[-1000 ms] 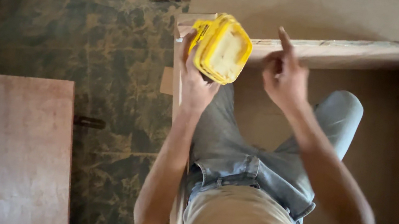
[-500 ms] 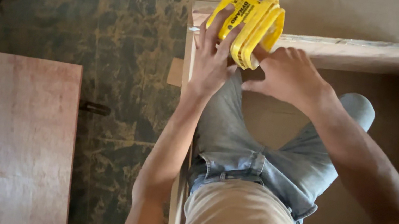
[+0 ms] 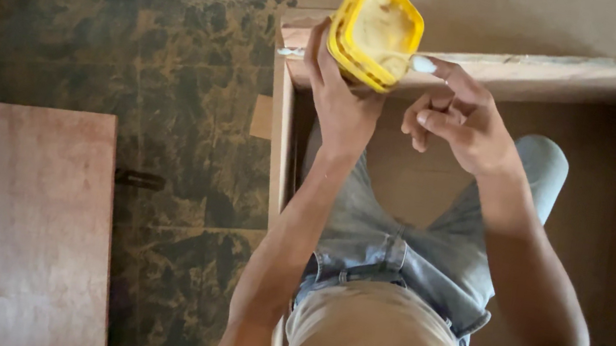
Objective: The person applies glue from a yellow container onto the top edge of a wooden frame using their finger.
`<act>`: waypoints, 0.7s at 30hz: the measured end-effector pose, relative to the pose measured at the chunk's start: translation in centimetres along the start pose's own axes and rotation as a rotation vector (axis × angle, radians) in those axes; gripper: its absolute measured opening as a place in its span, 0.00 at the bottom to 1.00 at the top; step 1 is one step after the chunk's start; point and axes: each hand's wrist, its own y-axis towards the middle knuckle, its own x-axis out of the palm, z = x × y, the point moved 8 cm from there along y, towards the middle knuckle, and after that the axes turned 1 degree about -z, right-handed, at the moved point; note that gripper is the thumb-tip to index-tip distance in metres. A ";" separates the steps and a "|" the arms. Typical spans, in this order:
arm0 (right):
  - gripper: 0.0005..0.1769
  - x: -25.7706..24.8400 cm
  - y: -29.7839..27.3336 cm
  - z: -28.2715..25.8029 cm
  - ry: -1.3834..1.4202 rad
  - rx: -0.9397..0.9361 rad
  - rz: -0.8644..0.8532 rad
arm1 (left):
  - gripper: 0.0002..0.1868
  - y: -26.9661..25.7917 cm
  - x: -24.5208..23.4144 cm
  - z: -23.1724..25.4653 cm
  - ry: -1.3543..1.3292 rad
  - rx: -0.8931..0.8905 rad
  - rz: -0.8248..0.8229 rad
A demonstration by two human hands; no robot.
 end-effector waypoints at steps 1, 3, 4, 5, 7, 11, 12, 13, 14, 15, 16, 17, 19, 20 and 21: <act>0.32 -0.4 -0.3 0.5 0.040 -0.008 -0.013 | 0.51 0.0 0.2 0.0 -0.002 -0.001 -0.009; 0.29 -1.6 -1.0 2.5 0.024 0.026 0.009 | 0.54 0.1 -0.1 -0.3 -0.048 0.010 0.040; 0.26 -2.2 -1.2 4.1 0.008 0.062 0.021 | 0.54 0.1 -0.4 -0.7 -0.050 0.010 0.030; 0.26 -3.1 -1.2 5.6 0.005 0.057 0.036 | 0.52 0.2 -0.8 -1.0 -0.044 0.051 0.051; 0.41 -6.3 -0.8 9.1 -0.174 0.093 0.295 | 0.50 0.0 -1.9 -1.9 -0.046 0.090 0.070; 0.54 -8.0 1.2 13.1 -0.219 -0.040 0.374 | 0.47 -1.4 -3.4 -4.6 -0.049 -0.014 0.037; 0.55 -9.0 1.5 13.5 -0.521 0.013 0.498 | 0.47 -1.8 -3.4 -5.8 -0.194 -0.110 0.020; 0.57 -9.6 1.5 13.6 -0.824 0.068 0.616 | 0.47 -2.0 -3.6 -6.2 -0.189 -0.113 0.020; 0.57 -9.3 1.8 14.2 -0.820 0.073 0.613 | 0.48 -2.3 -3.9 -6.7 -0.238 -0.121 0.040; 0.59 -9.5 1.8 14.5 -0.976 0.162 0.671 | 0.49 -2.4 -4.2 -7.0 -0.289 -0.126 0.062; 0.61 -9.7 1.8 14.7 -1.132 0.253 0.727 | 0.49 -2.5 -4.3 -7.2 -0.287 -0.127 0.063; 0.61 -9.3 2.0 15.0 -1.132 0.258 0.728 | 0.50 -2.6 -4.5 -7.4 -0.305 -0.123 0.090; 0.70 -6.7 3.3 14.4 -1.566 0.159 0.602 | 0.51 -2.7 -4.9 -7.7 -0.329 -0.120 0.117; 0.70 -6.3 3.7 14.1 -1.571 0.160 0.605 | 0.50 -2.7 -5.2 -7.6 -0.333 -0.102 0.122; 0.67 -6.2 4.1 14.9 -1.604 0.318 0.568 | 0.50 -2.8 -5.3 -7.5 -0.331 -0.086 0.129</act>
